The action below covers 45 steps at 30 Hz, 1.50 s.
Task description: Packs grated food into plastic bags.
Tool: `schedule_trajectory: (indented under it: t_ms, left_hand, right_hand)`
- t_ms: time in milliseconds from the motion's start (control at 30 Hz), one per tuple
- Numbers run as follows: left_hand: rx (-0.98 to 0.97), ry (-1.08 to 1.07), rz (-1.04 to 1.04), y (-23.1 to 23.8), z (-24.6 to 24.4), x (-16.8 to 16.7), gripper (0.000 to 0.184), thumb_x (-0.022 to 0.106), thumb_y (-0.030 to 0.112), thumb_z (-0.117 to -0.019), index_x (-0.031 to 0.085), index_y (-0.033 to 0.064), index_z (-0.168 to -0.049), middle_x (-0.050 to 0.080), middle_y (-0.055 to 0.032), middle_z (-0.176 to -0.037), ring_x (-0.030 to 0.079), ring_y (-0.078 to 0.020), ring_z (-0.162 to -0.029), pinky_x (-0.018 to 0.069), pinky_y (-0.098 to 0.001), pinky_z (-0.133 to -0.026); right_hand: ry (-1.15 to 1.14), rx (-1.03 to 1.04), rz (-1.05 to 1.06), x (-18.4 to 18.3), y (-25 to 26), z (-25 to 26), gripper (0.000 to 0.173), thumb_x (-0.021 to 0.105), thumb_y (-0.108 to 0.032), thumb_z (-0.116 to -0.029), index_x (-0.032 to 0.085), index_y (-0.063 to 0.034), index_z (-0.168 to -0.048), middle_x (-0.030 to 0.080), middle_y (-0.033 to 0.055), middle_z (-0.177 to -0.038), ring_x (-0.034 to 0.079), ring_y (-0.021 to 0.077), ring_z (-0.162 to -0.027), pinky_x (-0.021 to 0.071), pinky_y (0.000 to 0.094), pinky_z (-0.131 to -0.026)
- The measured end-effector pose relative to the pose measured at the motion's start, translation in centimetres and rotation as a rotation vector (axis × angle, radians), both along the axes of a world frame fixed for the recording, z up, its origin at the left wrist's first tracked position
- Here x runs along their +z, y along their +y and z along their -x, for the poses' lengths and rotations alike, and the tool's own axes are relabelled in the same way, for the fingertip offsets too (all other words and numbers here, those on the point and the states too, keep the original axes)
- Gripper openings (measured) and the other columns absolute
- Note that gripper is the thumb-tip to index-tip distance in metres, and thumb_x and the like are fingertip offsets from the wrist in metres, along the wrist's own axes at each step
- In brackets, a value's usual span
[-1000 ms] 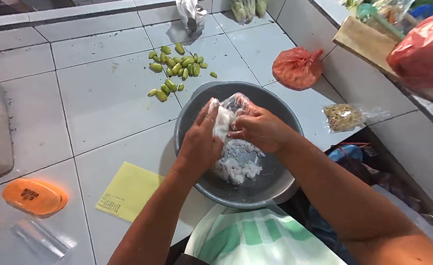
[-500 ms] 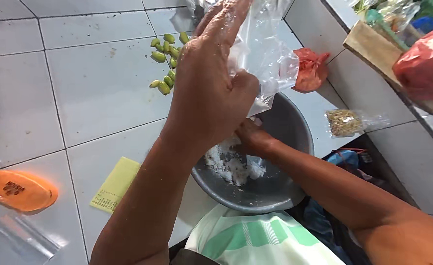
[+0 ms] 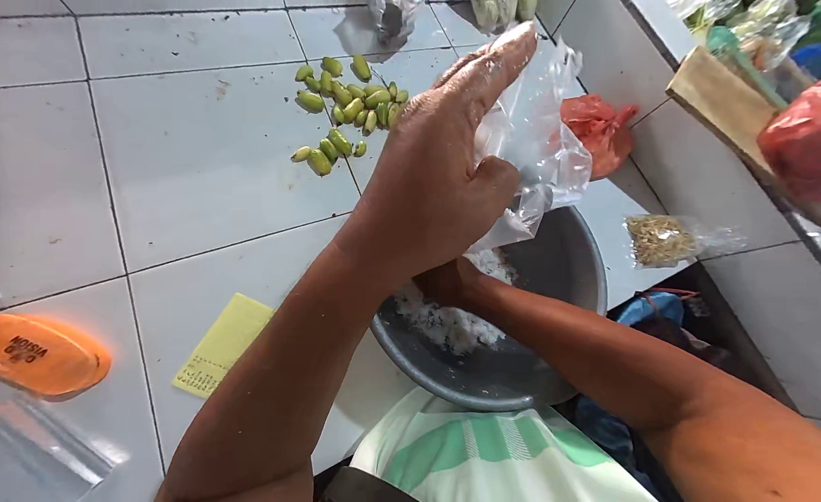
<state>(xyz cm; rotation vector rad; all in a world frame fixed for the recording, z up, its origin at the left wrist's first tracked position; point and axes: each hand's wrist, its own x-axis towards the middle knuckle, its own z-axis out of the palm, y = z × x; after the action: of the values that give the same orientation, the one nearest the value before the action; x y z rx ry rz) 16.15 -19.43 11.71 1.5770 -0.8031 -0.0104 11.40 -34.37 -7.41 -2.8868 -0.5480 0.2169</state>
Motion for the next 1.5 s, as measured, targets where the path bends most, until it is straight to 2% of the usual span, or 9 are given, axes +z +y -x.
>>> schedule_trajectory:
  t_ms: [100, 267, 600, 733, 833, 1000, 1200, 1367, 1500]
  left_hand:
    - [-0.018, -0.007, -0.068, -0.3, 0.1, -1.1, 0.067, 0.058, -0.006, -0.0876, 0.046, 0.0057, -0.152, 0.050, -0.0082, -0.152, 0.070, -0.0053, -0.095, 0.0617, -0.0228, -0.065]
    - [0.007, -0.023, -0.145, -0.4, 0.5, -4.1, 0.068, 0.056, -0.006, -0.0857, 0.047, 0.0045, -0.152, 0.050, -0.0110, -0.152, 0.070, -0.0073, -0.094, 0.0600, -0.0246, -0.063]
    - [0.055, -0.173, -0.397, 0.5, 1.3, -8.2, 0.062, 0.052, -0.003, -0.0872, 0.052, 0.0055, -0.149, 0.052, -0.0101, -0.153, 0.051, -0.0147, -0.140, 0.0470, -0.0328, -0.112]
    - [0.200, -0.194, -0.444, 0.2, 1.9, -9.2, 0.047, 0.052, 0.006, -0.0955, 0.060, 0.0070, -0.141, 0.060, -0.0091, -0.145, 0.059, -0.0162, -0.131, 0.0517, -0.0360, -0.107]
    - [0.224, -0.172, -0.530, -0.1, 3.0, -8.7, 0.048, 0.053, 0.002, -0.0960, 0.057, 0.0076, -0.144, 0.056, -0.0098, -0.149, 0.060, -0.0199, -0.130, 0.0537, -0.0397, -0.104]
    - [0.082, -0.173, -0.610, -1.7, 5.0, -8.8, 0.063, 0.057, 0.001, -0.0897, 0.049, 0.0102, -0.152, 0.047, -0.0077, -0.157, 0.058, -0.0187, -0.133, 0.0547, -0.0394, -0.103]
    - [0.127, -0.193, -0.598, -3.7, 6.7, -8.9, 0.062, 0.058, 0.005, -0.0923, 0.047, 0.0098, -0.153, 0.043, -0.0083, -0.160, 0.059, -0.0167, -0.131, 0.0561, -0.0365, -0.101]
    - [0.267, -0.187, -0.620, -3.4, 6.1, -9.1, 0.058, 0.055, 0.002, -0.0909, 0.053, 0.0068, -0.148, 0.048, -0.0125, -0.156, 0.061, -0.0200, -0.128, 0.0573, -0.0374, -0.097]
    - [0.443, -0.236, -0.600, -2.8, 5.4, -9.0, 0.029, 0.062, 0.022, -0.0995, 0.071, 0.0072, -0.122, 0.069, -0.0107, -0.123, 0.071, -0.0191, -0.096, 0.0604, -0.0390, -0.081]
  right_hand:
    - [0.048, 0.069, -0.012, 0.6, 1.2, 1.1, 0.060, 0.078, -0.044, -0.0842, 0.063, -0.0182, -0.137, 0.070, 0.0173, -0.121, 0.065, 0.0373, -0.116, 0.0508, 0.0630, -0.096]
    - [0.426, 0.208, 0.034, 3.6, -0.9, 1.8, 0.041, 0.077, -0.016, -0.0868, 0.069, -0.0181, -0.127, 0.067, 0.0143, -0.123, 0.066, 0.0351, -0.112, 0.0545, 0.0613, -0.091]
    - [0.837, 0.044, 0.279, 5.3, -6.9, 7.0, 0.048, 0.073, -0.018, -0.0909, 0.063, -0.0179, -0.138, 0.050, 0.0280, -0.143, 0.055, 0.0516, -0.122, 0.0481, 0.0700, -0.096]
    - [0.907, 0.087, 0.255, 5.2, -8.2, 6.4, 0.057, 0.079, -0.019, -0.0861, 0.061, -0.0142, -0.140, 0.058, 0.0265, -0.134, 0.058, 0.0472, -0.121, 0.0473, 0.0692, -0.098]
    - [0.952, 0.066, 0.000, 7.1, -9.9, 5.6, 0.057, 0.084, -0.013, -0.0821, 0.063, -0.0074, -0.135, 0.067, 0.0225, -0.124, 0.063, 0.0401, -0.116, 0.0484, 0.0655, -0.099]
    - [0.956, -0.106, -0.994, 9.9, -13.8, 5.5, 0.034, 0.070, -0.002, -0.0846, 0.062, -0.0087, -0.118, 0.072, 0.0022, -0.098, 0.070, 0.0090, -0.086, 0.0612, 0.0293, -0.078]
    - [0.701, -0.569, -1.555, 11.9, -8.7, 5.1, 0.047, 0.053, -0.013, -0.1062, 0.038, -0.0169, -0.150, 0.065, 0.0107, -0.124, 0.069, 0.0224, -0.104, 0.0604, 0.0422, -0.089]
    - [0.332, -0.333, -0.739, 13.4, -7.8, 6.1, 0.063, 0.054, -0.016, -0.1046, 0.028, -0.0092, -0.162, 0.047, 0.0112, -0.156, 0.059, 0.0180, -0.130, 0.0519, 0.0380, -0.107]
    - [-0.252, -0.425, -0.300, 12.3, -8.7, 6.1, 0.054, 0.069, -0.049, -0.0935, 0.064, -0.0068, -0.126, 0.064, 0.0167, -0.122, 0.066, 0.0330, -0.104, 0.0580, 0.0535, -0.084]
